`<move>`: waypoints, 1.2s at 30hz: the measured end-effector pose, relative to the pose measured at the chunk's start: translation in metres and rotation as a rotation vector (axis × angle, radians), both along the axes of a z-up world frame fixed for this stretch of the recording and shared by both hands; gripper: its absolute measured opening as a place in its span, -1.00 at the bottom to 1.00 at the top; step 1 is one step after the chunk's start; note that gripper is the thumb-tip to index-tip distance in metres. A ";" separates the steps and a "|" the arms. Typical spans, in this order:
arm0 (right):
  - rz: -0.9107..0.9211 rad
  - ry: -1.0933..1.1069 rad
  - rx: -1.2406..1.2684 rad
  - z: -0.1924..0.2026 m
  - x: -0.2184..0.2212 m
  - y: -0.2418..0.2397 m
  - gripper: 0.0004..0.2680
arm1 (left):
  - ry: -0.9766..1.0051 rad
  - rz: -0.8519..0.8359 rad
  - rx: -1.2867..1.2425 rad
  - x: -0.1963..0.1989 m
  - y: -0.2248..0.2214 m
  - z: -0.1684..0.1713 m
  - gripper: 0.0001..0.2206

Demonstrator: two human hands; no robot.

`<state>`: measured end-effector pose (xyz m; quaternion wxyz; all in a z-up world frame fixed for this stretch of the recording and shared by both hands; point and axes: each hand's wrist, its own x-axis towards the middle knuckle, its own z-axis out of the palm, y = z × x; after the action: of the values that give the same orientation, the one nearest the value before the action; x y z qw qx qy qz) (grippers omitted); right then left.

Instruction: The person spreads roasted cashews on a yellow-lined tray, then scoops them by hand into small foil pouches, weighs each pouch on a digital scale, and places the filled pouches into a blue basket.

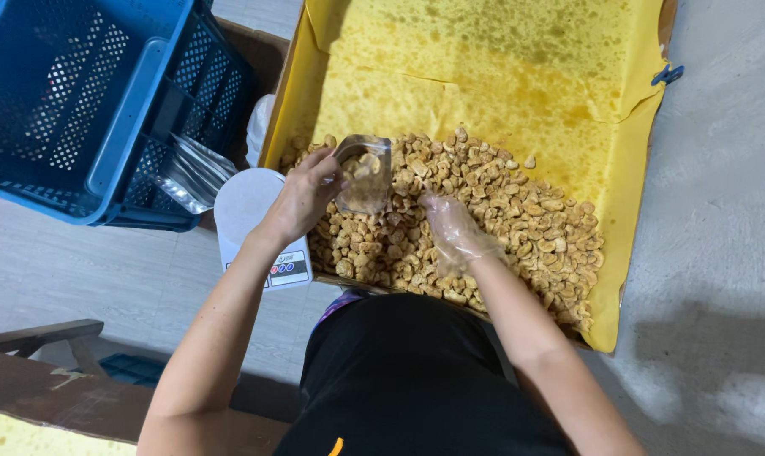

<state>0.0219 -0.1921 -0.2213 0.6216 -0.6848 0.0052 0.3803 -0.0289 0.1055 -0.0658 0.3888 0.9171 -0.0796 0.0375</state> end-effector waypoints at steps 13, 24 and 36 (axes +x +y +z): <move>-0.214 -0.052 0.434 0.152 0.008 0.028 -0.67 | 0.071 -0.034 -0.097 0.000 -0.001 0.010 -0.90; 0.675 -1.549 -0.188 0.188 0.072 0.080 -0.74 | -0.017 -0.134 0.052 0.013 -0.012 0.009 -0.89; 0.537 -0.951 -0.075 0.203 0.061 0.050 -0.77 | 0.037 -0.159 0.276 0.023 -0.013 0.018 -0.75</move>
<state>0.0825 -0.1419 -0.0187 0.4116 -0.7803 -0.4378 0.1734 -0.0058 0.0926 -0.0475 0.2621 0.9532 -0.1491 -0.0218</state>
